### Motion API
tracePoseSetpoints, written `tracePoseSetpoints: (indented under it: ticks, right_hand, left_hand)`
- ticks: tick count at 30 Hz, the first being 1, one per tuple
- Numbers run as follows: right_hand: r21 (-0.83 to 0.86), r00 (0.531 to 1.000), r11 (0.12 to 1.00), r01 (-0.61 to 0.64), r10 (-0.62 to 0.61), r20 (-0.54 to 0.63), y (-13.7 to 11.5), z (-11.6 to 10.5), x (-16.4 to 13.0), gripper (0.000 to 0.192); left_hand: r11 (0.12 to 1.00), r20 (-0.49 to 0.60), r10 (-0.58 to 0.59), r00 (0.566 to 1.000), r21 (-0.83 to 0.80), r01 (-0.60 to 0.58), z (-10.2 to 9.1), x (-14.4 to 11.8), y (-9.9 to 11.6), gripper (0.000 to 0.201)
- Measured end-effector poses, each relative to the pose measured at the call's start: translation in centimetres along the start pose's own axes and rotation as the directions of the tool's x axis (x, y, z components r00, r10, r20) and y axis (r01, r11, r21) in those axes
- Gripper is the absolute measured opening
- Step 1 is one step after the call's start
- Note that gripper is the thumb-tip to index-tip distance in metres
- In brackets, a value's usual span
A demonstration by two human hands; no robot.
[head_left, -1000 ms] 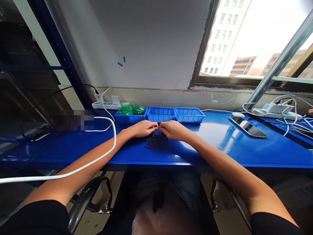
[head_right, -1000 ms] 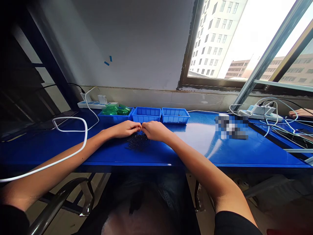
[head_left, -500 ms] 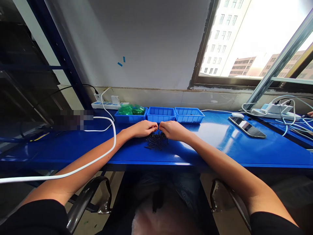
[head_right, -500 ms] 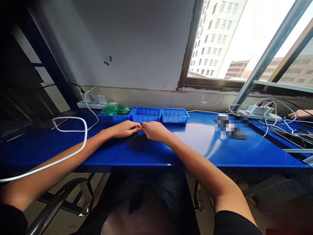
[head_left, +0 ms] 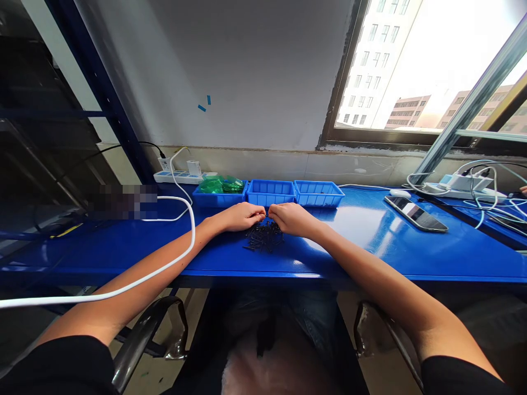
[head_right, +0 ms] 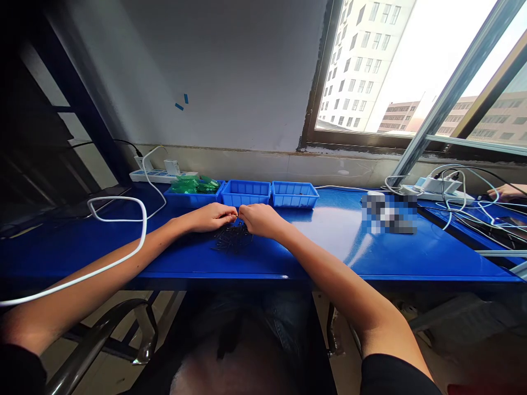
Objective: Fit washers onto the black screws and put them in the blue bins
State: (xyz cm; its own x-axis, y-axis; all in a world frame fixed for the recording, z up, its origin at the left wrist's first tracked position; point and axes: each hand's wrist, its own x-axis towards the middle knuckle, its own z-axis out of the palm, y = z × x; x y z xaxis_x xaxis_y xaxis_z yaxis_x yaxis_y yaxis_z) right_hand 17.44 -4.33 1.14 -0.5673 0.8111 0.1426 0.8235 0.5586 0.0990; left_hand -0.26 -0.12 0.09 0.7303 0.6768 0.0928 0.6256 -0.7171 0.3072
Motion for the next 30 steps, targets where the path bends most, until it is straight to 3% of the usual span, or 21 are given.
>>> tracePoseSetpoints:
  ticks: [30]
  right_hand:
    - [-0.011,1.0,1.0,-0.009,0.008,-0.023,0.11,0.35,0.11,0.028]
  left_hand:
    - [0.999,-0.012,0.042,0.999,-0.011,-0.042,0.3,0.08,-0.41,0.027]
